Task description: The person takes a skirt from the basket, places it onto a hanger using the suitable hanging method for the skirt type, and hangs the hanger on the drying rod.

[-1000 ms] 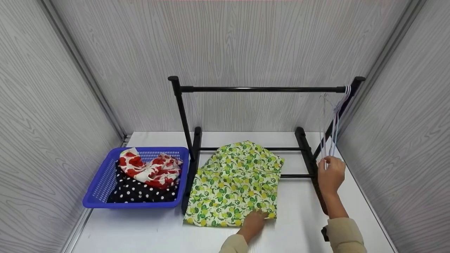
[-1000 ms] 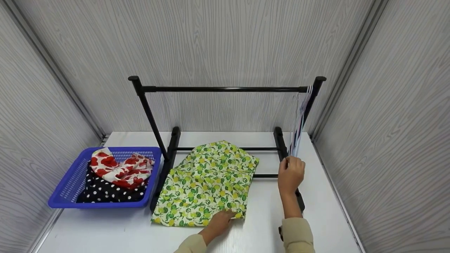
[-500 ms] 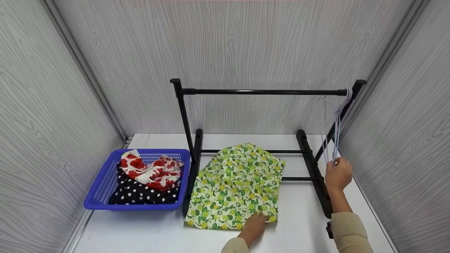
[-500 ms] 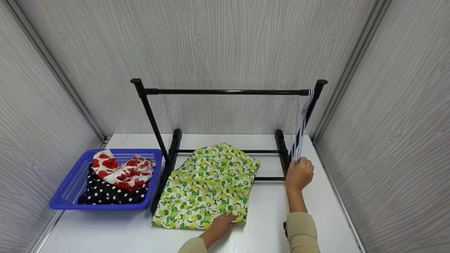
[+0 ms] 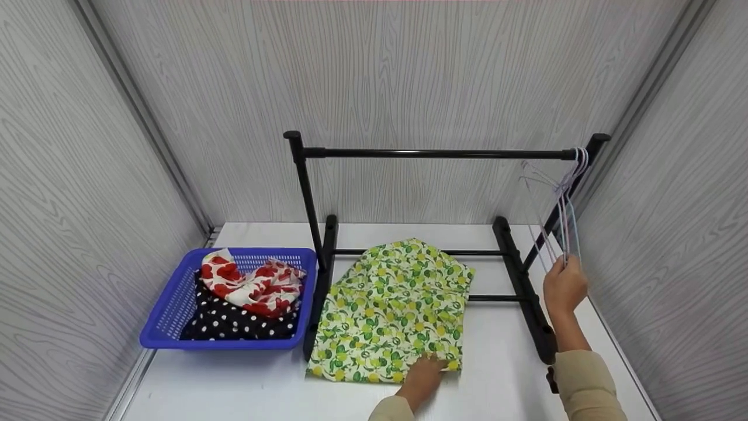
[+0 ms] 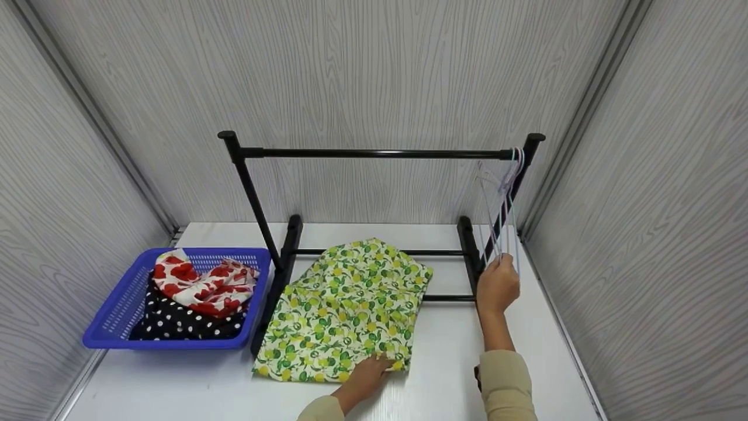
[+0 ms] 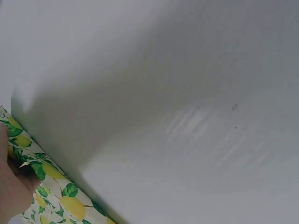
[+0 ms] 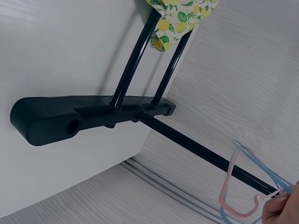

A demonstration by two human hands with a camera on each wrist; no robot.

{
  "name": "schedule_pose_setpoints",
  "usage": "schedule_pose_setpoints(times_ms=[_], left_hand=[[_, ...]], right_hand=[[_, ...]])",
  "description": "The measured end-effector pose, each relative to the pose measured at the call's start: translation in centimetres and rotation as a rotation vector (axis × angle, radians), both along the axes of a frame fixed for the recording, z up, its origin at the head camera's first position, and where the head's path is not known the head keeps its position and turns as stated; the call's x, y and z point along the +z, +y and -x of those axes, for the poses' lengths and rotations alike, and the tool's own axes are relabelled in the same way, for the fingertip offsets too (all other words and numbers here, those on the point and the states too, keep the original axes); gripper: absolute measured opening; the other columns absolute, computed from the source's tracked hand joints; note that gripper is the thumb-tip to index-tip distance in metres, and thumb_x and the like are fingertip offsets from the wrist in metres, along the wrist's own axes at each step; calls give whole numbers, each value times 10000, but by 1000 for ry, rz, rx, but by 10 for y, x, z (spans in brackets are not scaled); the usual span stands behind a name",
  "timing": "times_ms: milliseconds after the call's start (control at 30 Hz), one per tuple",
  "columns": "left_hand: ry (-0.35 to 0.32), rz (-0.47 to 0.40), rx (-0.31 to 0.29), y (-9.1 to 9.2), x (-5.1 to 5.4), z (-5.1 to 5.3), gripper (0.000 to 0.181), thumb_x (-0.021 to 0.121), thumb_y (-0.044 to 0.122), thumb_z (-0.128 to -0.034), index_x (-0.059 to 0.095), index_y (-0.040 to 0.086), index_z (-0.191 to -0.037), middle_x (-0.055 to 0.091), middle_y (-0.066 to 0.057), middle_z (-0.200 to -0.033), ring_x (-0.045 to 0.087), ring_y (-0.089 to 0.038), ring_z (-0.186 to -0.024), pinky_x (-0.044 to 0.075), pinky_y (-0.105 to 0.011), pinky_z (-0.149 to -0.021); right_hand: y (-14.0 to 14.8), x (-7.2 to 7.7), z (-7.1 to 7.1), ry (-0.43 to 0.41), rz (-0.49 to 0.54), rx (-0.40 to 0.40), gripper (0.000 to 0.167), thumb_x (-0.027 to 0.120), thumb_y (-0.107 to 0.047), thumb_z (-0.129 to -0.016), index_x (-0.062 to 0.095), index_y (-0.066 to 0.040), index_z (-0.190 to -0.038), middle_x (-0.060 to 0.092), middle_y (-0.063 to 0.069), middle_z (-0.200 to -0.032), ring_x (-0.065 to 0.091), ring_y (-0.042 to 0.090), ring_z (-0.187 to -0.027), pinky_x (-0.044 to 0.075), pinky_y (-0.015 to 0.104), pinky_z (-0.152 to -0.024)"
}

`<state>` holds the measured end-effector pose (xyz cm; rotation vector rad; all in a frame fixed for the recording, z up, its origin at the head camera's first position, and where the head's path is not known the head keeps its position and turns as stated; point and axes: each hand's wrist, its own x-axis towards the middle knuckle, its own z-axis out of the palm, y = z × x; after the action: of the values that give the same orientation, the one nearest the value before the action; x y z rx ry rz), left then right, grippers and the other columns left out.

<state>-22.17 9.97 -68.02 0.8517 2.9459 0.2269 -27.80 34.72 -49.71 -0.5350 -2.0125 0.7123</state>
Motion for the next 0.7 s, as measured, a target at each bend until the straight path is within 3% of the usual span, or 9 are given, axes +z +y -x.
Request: schedule_pose_setpoints(times_ms=[200, 333, 567, 700], left_hand=[[36, -12, 5, 1, -3, -2, 243, 557, 274, -897, 651, 271, -1121, 643, -39, -1155, 624, -230, -1038, 548, -302, -722], [-18, -91, 26, 0, -1, -1, 241, 549, 236, -904, 659, 223, -1119, 656, -53, -1164, 619, -253, -1070, 540, -319, -776], [-184, -516, 150, -7, 5, 8, 225, 502, 159, -940, 642, 52, -1081, 697, -95, -992, 659, -241, -895, 517, -306, -732], [-255, -754, 213, -13, 8, 15, 268, 450, 120, -966, 583, -17, -1153, 673, -176, -1000, 648, -291, -913, 515, -368, -746]], right_hand=[[-3, 3, 1, 4, 10, 60, 237, 455, -100, -952, 562, 109, -988, 606, 318, -865, 570, 472, -797, 417, 557, -694], [-7, 5, 0, 3, 18, 83, 251, 415, -132, -972, 541, 83, -1006, 608, 285, -859, 562, 449, -770, 397, 539, -655], [-19, 3, -6, 18, 17, 134, 253, 377, -157, -984, 515, 54, -983, 649, 244, -860, 602, 416, -722, 396, 475, -590], [-27, -3, -12, 23, 37, 169, 257, 356, -161, -990, 496, 55, -981, 661, 251, -871, 644, 419, -750, 443, 496, -605]])
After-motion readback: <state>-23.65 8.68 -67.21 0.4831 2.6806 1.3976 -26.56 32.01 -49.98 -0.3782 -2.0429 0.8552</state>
